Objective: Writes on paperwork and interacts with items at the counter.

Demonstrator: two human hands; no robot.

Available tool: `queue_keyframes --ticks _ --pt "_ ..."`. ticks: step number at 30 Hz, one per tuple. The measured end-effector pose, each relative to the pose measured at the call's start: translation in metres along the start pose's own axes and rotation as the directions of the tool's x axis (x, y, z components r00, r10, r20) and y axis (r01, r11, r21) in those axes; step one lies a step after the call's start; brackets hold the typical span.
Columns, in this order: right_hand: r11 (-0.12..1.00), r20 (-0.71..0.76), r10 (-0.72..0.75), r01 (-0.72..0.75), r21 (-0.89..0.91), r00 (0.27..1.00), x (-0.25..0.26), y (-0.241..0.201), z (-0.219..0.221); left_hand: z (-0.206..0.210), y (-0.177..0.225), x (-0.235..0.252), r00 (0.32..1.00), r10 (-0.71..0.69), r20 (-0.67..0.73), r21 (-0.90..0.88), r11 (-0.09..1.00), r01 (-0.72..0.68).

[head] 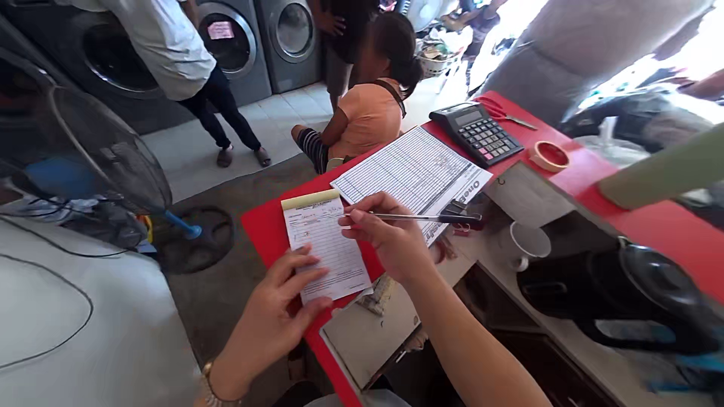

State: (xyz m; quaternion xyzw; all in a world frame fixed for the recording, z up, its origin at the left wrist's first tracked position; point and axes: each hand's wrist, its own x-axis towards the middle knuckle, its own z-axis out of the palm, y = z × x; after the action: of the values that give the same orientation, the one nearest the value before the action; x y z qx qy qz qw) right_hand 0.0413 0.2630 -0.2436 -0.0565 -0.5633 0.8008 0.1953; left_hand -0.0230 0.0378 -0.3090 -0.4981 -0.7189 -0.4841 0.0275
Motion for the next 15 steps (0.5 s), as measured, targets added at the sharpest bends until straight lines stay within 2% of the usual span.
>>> queue_keyframes --ticks 3,6,9,13,15 --pt "0.997 -0.031 0.016 -0.018 -0.071 0.999 0.006 0.022 0.025 0.005 -0.005 -0.009 0.998 0.058 -0.013 -0.006 0.998 -0.058" --pt "0.935 -0.044 -0.113 0.092 -0.342 0.993 0.010 0.032 0.039 0.017 -0.013 -0.014 0.990 0.120 -0.076 0.047 0.992 -0.116" --pt "0.909 -0.039 -0.121 0.095 -0.405 0.992 0.015 0.033 0.053 0.024 -0.016 -0.012 0.982 0.140 -0.125 0.069 0.989 -0.132" --pt "0.801 0.020 -0.185 0.162 -0.576 0.983 0.019 0.046 0.054 0.025 -0.021 -0.012 0.979 0.154 -0.131 0.051 0.988 -0.148" --pt "0.779 0.008 -0.210 0.172 -0.603 0.978 0.019 0.047 0.054 0.026 -0.023 -0.012 0.978 0.165 -0.129 0.046 0.986 -0.160"
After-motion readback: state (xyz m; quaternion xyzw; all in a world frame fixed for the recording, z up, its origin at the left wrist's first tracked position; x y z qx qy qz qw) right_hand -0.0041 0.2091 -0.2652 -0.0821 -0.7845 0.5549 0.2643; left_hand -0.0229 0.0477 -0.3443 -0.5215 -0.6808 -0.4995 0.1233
